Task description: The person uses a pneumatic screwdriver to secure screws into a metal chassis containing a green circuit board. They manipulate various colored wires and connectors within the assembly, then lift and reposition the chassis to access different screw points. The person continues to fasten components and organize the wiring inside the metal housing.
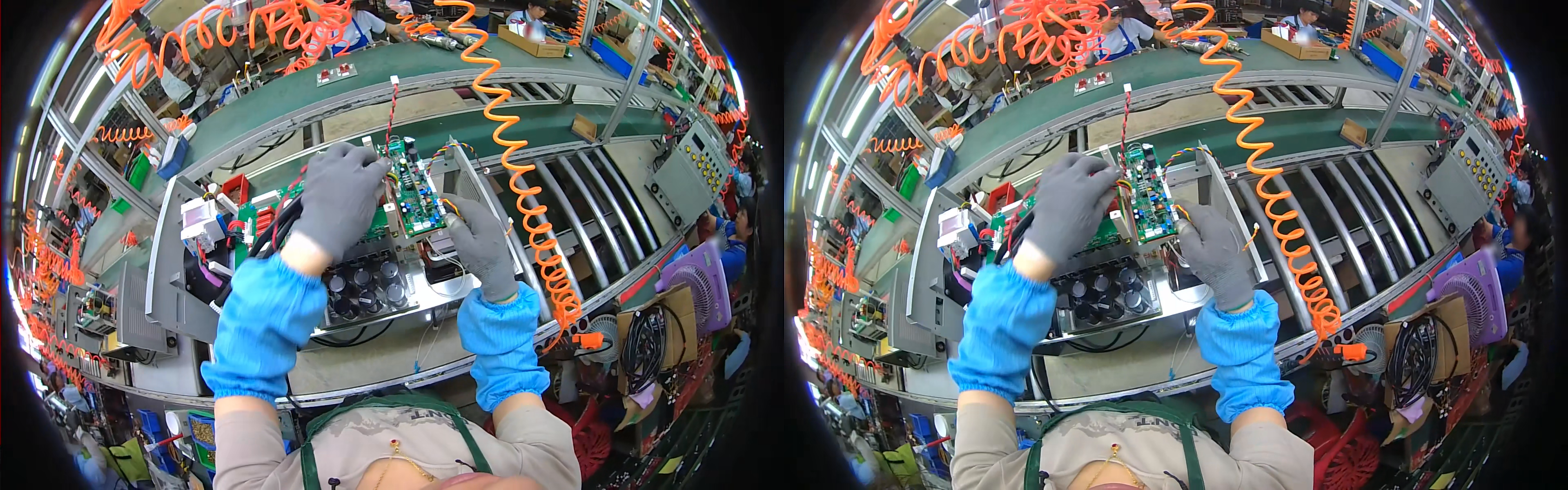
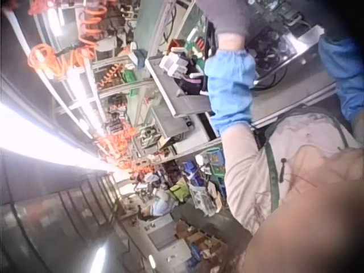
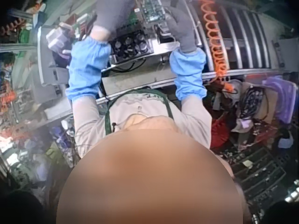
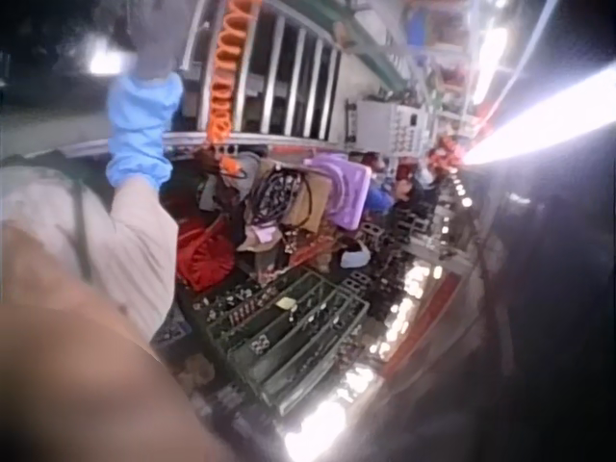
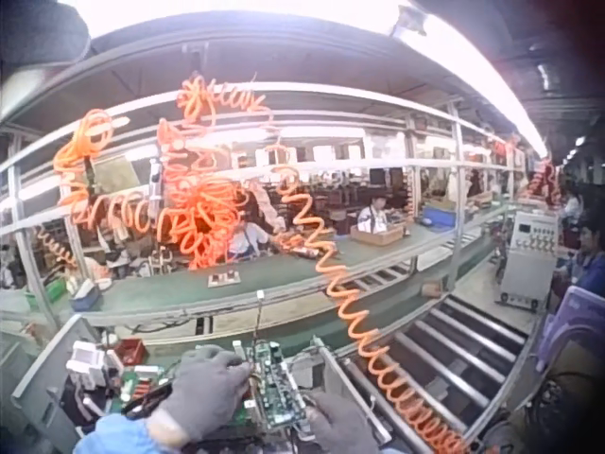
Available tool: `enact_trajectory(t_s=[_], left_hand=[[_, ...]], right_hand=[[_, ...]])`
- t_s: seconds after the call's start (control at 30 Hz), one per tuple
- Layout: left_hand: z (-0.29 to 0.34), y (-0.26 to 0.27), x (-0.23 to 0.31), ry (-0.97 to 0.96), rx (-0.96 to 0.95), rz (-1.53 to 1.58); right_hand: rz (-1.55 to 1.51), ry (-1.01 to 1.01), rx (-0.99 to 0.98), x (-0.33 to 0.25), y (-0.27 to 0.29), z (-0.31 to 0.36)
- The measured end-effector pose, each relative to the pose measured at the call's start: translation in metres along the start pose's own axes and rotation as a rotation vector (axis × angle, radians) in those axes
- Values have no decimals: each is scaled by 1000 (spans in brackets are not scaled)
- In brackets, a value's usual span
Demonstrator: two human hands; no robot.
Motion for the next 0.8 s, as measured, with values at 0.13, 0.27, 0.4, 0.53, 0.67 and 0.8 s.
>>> enact_trajectory(t_s=[0.13,0.27,0.4,0.53,0.67,0.8], left_hand=[[-14,-44,-10,-39,-374,-39],[-13,-61,-12,-99,-358,20],[-4,-48,-10,-77,-309,66],[-11,32,13,-86,32,-65],[24,61,-45,358,-313,-253],[56,67,-58,454,-297,-103]], right_hand=[[-196,-216,-104,-1,4,1],[-167,-171,-129,-7,4,-4],[-148,-262,-135,3,-5,-3],[-267,-157,76,-4,21,9],[-136,-144,331,-31,52,14],[-265,51,210,-68,35,25]])
Point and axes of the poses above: each hand's wrist, its own z-axis away from the middle knuckle, its own y-axis out of the back of the hand, x = y × z, the point moved 5 cm from there along -z, towards the middle knuckle, and after that the axes turned 12 degrees about x, right-handed, at the moved point
